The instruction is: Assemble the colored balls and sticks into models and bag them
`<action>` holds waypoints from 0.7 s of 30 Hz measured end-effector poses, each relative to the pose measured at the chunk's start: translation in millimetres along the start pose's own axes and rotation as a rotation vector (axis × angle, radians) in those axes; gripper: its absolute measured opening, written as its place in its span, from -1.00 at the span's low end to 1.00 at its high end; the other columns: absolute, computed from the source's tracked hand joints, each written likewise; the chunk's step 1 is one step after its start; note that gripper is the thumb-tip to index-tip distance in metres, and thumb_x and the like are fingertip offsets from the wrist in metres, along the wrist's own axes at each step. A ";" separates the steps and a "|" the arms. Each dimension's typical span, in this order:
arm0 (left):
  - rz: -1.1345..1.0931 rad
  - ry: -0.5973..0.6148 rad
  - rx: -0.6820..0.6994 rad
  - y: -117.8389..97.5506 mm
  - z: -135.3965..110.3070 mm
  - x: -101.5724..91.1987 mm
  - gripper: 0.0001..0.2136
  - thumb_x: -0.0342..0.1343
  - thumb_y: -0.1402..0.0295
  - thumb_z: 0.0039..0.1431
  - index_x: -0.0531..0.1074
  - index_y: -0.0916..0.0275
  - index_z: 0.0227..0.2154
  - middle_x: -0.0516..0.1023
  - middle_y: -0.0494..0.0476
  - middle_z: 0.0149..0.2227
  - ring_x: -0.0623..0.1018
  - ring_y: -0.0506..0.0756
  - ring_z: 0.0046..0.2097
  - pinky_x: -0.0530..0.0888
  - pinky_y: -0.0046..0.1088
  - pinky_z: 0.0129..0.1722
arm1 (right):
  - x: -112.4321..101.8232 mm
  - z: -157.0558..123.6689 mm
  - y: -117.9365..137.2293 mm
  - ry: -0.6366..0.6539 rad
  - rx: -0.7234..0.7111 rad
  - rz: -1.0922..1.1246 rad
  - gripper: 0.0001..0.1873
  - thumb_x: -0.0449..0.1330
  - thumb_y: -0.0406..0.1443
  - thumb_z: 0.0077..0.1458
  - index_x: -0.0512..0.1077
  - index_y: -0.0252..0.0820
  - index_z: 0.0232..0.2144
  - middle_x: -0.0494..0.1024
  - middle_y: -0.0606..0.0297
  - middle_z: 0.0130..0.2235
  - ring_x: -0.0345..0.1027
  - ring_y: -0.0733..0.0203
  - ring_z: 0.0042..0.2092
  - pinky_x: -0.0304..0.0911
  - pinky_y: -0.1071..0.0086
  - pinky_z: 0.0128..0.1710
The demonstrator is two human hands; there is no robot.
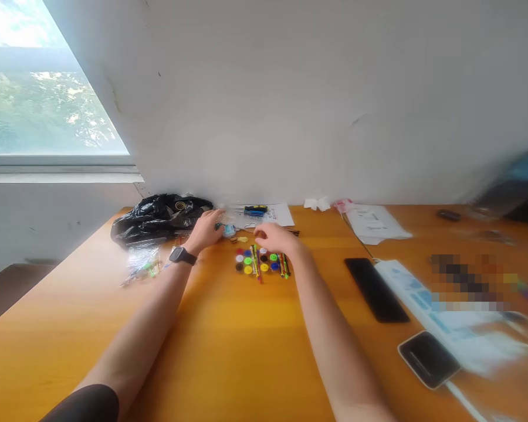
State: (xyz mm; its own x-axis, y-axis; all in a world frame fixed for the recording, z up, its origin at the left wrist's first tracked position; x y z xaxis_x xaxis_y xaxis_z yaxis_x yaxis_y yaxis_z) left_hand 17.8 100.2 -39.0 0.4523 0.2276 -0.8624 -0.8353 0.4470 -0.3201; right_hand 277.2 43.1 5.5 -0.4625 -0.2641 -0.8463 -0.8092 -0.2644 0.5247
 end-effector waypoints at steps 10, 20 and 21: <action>-0.172 0.069 0.132 -45.1 -7.1 -37.3 -0.78 0.17 0.35 0.32 0.64 0.23 -0.07 0.69 0.21 -0.09 0.61 0.21 -0.07 0.53 -0.28 -0.01 | 34.7 12.3 10.8 0.124 -0.050 -0.035 -0.81 0.31 -0.41 0.15 0.63 -0.13 -0.18 0.68 0.24 -0.20 0.51 0.22 -0.27 0.23 0.46 -0.34; -0.212 0.587 0.161 -62.4 -17.1 -17.0 -0.85 0.30 0.43 0.18 0.74 0.13 -0.25 0.73 0.09 -0.27 0.62 0.10 -0.26 0.43 -0.47 -0.27 | 16.8 -1.6 -1.3 0.182 0.028 -0.114 -0.89 0.29 -0.42 0.09 0.62 -0.16 -0.34 0.67 0.26 -0.34 0.48 0.24 -0.36 0.18 0.45 -0.39; -0.205 0.582 0.159 -61.6 -16.6 -16.4 -0.87 0.32 0.43 0.17 0.74 0.13 -0.27 0.73 0.09 -0.29 0.62 0.10 -0.27 0.42 -0.47 -0.28 | 18.7 -1.9 -0.4 0.204 0.034 -0.112 -0.91 0.30 -0.41 0.08 0.62 -0.16 -0.36 0.67 0.27 -0.35 0.48 0.24 -0.37 0.19 0.45 -0.40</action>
State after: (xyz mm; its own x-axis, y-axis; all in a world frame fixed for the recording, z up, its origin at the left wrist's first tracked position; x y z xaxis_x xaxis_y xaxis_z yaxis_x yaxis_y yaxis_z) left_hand 56.6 54.5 -11.7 0.3168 -0.3632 -0.8762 -0.6728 0.5651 -0.4775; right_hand 269.6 36.5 -10.4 -0.2894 -0.4179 -0.8611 -0.8647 -0.2717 0.4224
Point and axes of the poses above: each hand's wrist, its own z-axis towards the middle knuckle, its own x-axis out of the palm, y = z × x, the point moved 3 cm from there along z, towards the middle knuckle
